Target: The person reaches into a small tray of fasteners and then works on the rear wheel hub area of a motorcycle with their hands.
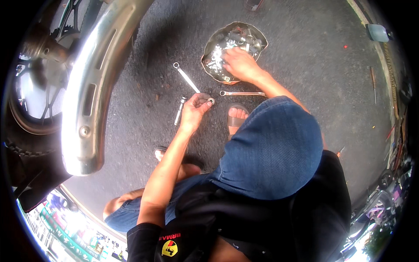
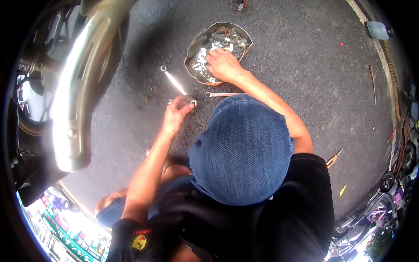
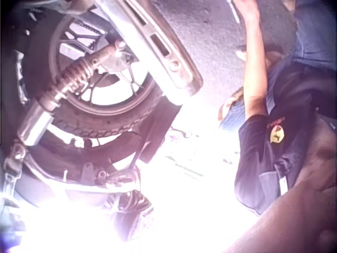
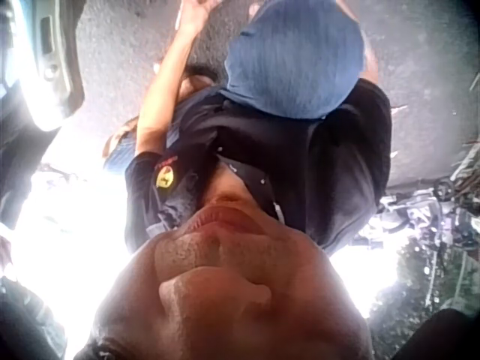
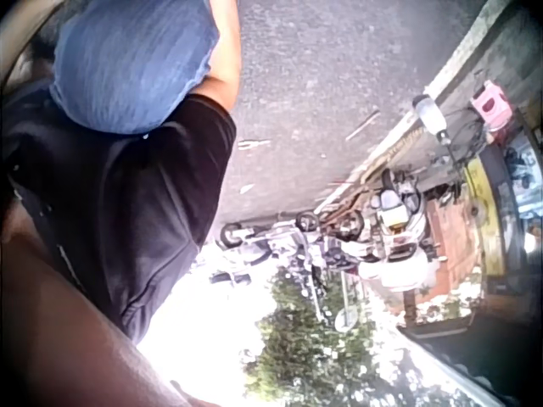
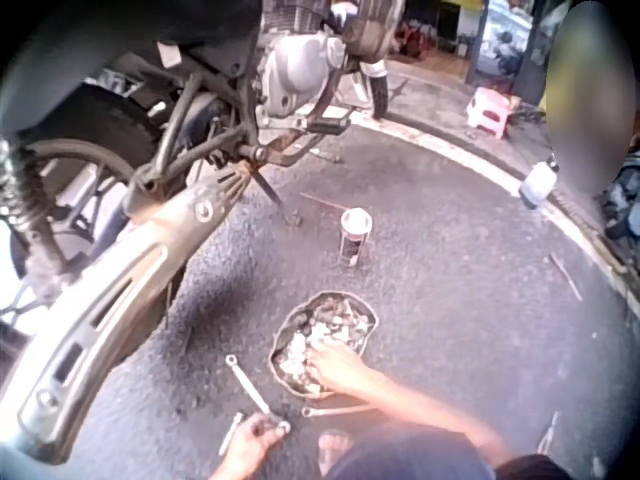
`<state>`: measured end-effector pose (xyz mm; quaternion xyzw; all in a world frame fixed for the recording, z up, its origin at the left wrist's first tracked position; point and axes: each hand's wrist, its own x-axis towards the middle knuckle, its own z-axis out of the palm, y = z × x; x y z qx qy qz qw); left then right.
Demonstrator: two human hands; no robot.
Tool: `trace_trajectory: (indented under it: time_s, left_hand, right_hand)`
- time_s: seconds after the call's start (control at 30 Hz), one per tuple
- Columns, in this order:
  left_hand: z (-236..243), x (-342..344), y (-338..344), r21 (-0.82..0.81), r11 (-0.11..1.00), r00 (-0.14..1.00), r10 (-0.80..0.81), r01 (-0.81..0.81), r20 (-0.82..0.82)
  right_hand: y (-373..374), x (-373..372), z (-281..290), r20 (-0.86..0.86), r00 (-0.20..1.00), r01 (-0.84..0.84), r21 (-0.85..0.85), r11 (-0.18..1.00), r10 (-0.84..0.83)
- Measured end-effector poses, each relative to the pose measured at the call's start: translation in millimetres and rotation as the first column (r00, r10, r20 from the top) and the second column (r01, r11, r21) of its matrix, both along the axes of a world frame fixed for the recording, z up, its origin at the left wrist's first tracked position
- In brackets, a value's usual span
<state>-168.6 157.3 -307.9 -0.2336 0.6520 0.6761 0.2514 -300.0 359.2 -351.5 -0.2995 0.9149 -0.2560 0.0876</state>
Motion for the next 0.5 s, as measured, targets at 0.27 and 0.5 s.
trace_trajectory:
  time_s: [0.27,0.5]
  left_hand:
    - [19.8,-16.4,-12.8,0.026,0.992,0.990,0.126,-0.124,-0.067]
    - [14.1,-14.3,-26.8,0.054,0.989,0.990,0.141,-0.139,-0.028]
  right_hand:
    - [8.3,16.8,-0.9,0.046,0.999,-0.031,0.103,0.994,0.026]
    - [21.7,12.4,9.1,0.061,0.997,0.038,0.154,0.987,-0.048]
